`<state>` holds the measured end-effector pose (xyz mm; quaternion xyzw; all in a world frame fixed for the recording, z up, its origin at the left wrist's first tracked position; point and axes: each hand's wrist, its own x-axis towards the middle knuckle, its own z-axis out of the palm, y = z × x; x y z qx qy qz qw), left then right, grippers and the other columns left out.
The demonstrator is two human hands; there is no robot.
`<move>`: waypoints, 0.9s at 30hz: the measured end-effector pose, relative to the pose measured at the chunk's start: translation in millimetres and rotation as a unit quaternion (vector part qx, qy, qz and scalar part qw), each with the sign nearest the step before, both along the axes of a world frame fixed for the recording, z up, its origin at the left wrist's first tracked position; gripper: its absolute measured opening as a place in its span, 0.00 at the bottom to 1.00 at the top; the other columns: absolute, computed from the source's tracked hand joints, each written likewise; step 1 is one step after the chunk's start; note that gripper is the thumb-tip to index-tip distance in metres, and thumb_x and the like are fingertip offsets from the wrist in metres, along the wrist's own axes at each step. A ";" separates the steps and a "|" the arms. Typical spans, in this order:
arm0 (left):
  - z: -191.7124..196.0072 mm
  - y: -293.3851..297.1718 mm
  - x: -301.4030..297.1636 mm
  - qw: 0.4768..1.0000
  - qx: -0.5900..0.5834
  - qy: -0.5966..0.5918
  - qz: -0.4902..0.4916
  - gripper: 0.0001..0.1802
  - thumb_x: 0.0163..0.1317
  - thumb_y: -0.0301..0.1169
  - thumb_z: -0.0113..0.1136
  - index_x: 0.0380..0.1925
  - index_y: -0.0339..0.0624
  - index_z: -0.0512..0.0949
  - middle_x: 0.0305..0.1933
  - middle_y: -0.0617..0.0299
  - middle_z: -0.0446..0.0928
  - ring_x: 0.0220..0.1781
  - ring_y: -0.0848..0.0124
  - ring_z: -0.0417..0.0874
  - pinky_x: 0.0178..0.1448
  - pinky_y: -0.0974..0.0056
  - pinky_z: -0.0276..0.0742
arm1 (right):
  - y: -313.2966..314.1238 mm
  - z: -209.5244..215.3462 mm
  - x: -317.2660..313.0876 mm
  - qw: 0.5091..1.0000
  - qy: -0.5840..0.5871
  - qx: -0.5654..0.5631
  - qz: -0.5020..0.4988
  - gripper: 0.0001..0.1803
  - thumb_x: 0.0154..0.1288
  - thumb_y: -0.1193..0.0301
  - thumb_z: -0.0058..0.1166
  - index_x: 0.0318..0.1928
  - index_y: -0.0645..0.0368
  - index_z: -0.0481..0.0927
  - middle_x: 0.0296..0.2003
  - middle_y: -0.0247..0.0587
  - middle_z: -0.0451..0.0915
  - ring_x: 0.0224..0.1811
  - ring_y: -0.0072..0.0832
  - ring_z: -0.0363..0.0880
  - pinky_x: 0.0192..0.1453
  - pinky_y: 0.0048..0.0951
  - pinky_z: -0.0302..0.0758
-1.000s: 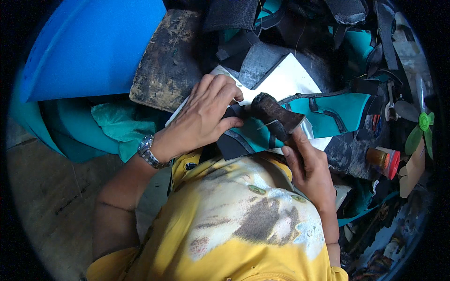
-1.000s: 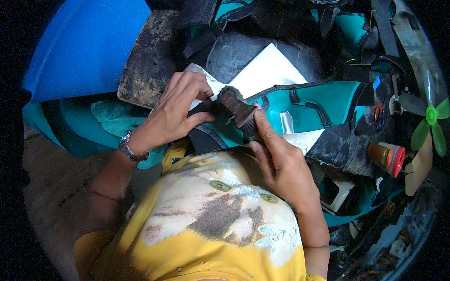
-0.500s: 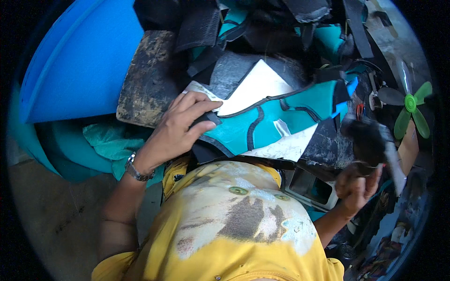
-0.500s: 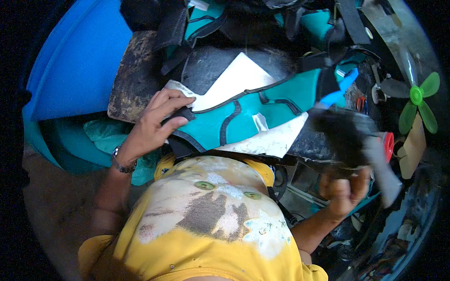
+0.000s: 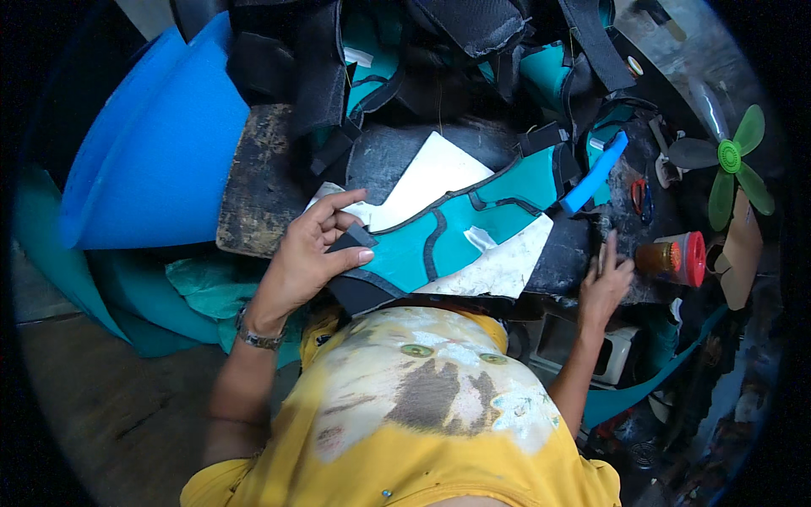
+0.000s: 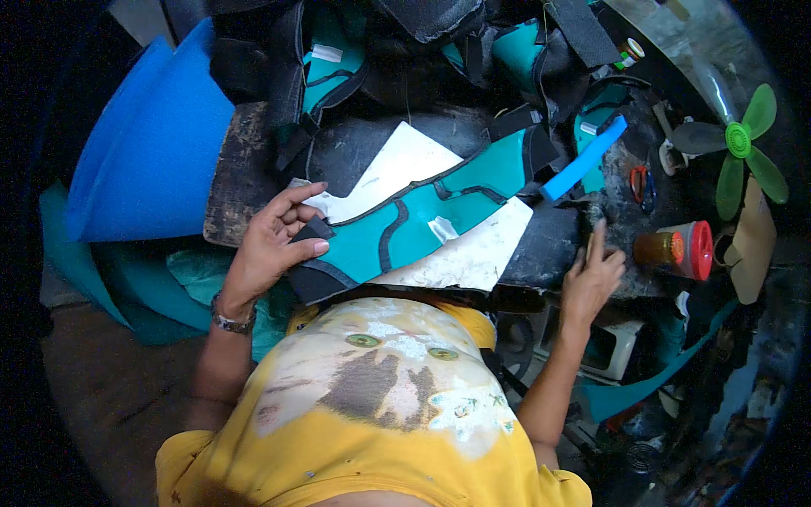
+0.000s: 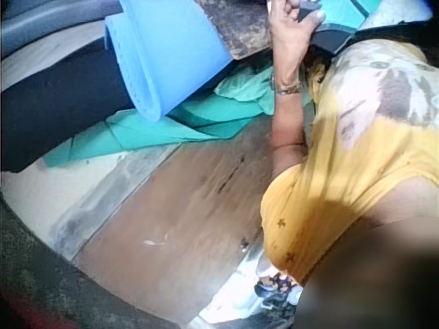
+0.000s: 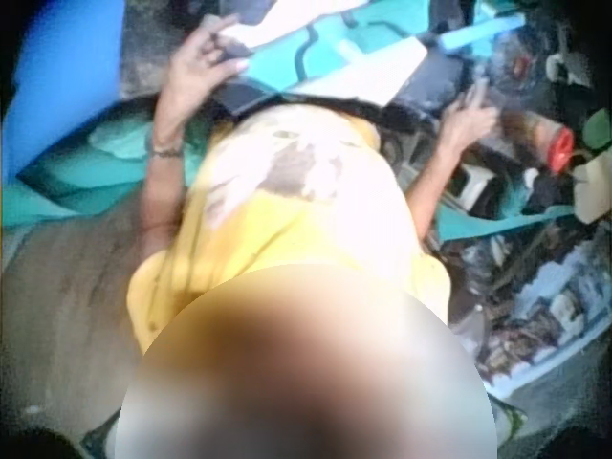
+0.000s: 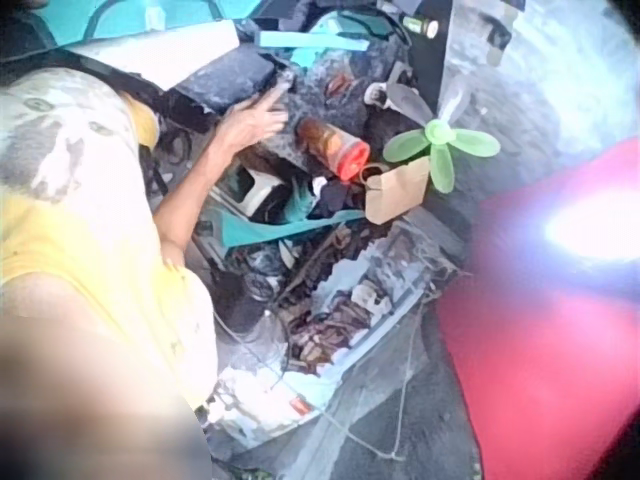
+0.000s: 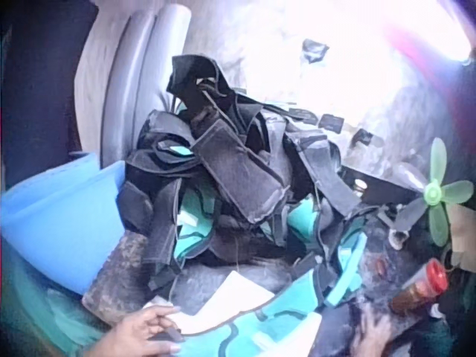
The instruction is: The person uses a hammer to press a black fabric piece onto a teal bag component, then measures and cuts a blue foam strip with scissors. They attach the foam strip to the bag part, fold and press the edges, and continue hammering and cutting to shape the assembly.
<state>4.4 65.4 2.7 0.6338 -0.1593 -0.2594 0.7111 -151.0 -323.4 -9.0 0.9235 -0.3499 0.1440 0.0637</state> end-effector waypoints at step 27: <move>27.9 -41.3 18.2 0.978 -0.183 -0.061 0.078 0.12 0.73 0.37 0.58 0.40 0.39 0.80 0.33 0.68 0.82 0.35 0.82 0.81 0.40 0.73 0.77 | 149.6 83.9 93.9 0.745 -0.060 0.483 0.457 0.34 0.66 0.60 0.54 0.69 0.61 0.65 0.44 0.59 0.73 0.44 0.54 0.75 0.57 0.45 0.73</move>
